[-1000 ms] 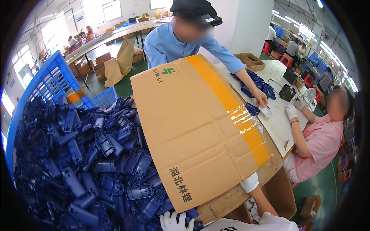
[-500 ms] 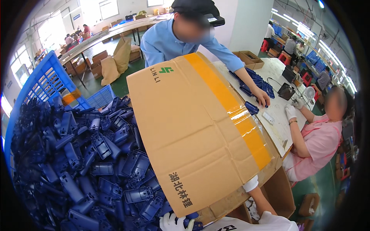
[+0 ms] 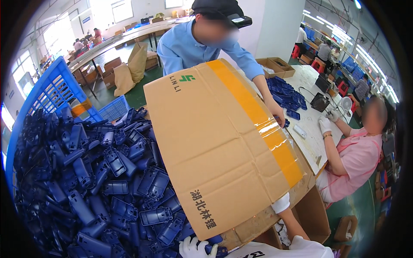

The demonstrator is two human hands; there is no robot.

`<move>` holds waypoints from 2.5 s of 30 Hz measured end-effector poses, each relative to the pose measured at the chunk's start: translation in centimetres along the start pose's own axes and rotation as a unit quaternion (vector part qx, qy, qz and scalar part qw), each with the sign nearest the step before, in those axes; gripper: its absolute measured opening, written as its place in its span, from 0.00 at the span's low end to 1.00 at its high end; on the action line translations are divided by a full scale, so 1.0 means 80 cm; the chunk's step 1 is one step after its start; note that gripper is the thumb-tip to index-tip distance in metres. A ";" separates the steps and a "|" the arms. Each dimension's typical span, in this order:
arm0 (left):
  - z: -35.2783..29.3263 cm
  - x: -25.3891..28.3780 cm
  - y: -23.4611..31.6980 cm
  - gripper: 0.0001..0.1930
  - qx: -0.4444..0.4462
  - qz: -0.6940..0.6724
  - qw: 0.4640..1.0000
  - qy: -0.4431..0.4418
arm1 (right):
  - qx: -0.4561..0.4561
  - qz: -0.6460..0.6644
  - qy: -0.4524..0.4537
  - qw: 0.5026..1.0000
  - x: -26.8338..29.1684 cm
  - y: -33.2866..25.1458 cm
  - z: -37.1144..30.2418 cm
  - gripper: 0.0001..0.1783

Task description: The person picks up a blue plastic housing from a bin, inserts a white component into it by hand, and places the assembled unit into a cardboard box.

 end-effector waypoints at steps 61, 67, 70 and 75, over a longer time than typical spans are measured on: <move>-0.007 0.036 -0.010 0.22 -0.033 0.037 0.998 -0.046 | -0.167 -0.083 -0.223 0.957 0.004 0.008 0.017 0.13; -0.017 0.038 -0.006 0.21 -0.019 0.132 0.991 -0.014 | -0.170 0.010 -0.156 0.973 0.018 0.007 0.003 0.09; -0.019 0.043 -0.006 0.23 0.003 0.149 0.989 -0.012 | -0.148 0.052 -0.119 0.980 0.025 0.005 -0.003 0.08; -0.016 0.047 -0.007 0.26 0.011 0.102 0.994 -0.047 | -0.141 0.064 -0.101 0.983 0.029 0.002 -0.006 0.07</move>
Point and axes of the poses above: each hand's wrist, its own z-axis towards the middle knuckle, its own x-axis out of the back of the hand, y = z × x, the point moved 4 cm from there along z, towards the middle knuckle, and after that the axes turned 6 degrees about -y, right-handed, at the moved point
